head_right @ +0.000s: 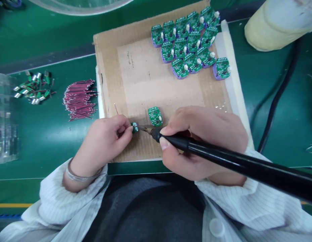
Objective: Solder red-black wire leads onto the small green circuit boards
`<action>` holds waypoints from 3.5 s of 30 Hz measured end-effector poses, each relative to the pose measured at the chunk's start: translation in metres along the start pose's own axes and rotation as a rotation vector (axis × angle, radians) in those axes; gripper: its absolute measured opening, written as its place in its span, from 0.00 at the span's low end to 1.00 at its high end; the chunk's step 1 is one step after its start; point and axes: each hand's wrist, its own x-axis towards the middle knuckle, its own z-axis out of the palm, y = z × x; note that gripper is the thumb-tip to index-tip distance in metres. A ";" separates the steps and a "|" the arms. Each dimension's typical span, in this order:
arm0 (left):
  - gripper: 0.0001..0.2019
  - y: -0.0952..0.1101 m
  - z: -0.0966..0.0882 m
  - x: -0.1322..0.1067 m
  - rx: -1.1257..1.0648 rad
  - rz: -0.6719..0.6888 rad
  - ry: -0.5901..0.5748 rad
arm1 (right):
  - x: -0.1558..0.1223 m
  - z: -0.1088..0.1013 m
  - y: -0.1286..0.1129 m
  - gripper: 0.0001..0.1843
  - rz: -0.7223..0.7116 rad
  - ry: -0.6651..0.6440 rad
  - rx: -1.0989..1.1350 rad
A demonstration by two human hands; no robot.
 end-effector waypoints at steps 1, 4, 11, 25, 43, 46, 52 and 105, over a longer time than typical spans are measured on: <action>0.10 0.000 0.000 0.000 0.001 0.001 -0.002 | 0.000 -0.002 0.002 0.07 -0.031 -0.027 0.013; 0.11 -0.001 0.000 0.000 0.002 0.014 -0.003 | 0.002 -0.009 0.008 0.11 -0.101 -0.171 0.024; 0.12 -0.003 -0.002 0.000 0.001 0.037 -0.018 | 0.001 -0.011 0.009 0.11 -0.109 -0.145 0.011; 0.09 -0.003 0.000 0.000 -0.015 0.014 -0.015 | 0.006 0.000 -0.003 0.11 -0.122 -0.031 0.074; 0.09 0.000 0.002 0.000 0.022 -0.015 0.004 | 0.007 0.004 -0.008 0.10 -0.129 0.008 -0.011; 0.09 0.000 0.003 0.000 0.044 -0.015 0.009 | 0.007 0.002 -0.006 0.09 -0.119 -0.038 0.008; 0.10 -0.001 0.001 -0.001 0.061 -0.017 0.008 | 0.005 -0.006 0.002 0.09 -0.122 -0.145 0.001; 0.07 0.001 -0.002 0.000 -0.021 0.018 -0.014 | 0.005 0.006 -0.003 0.09 -0.139 0.021 0.022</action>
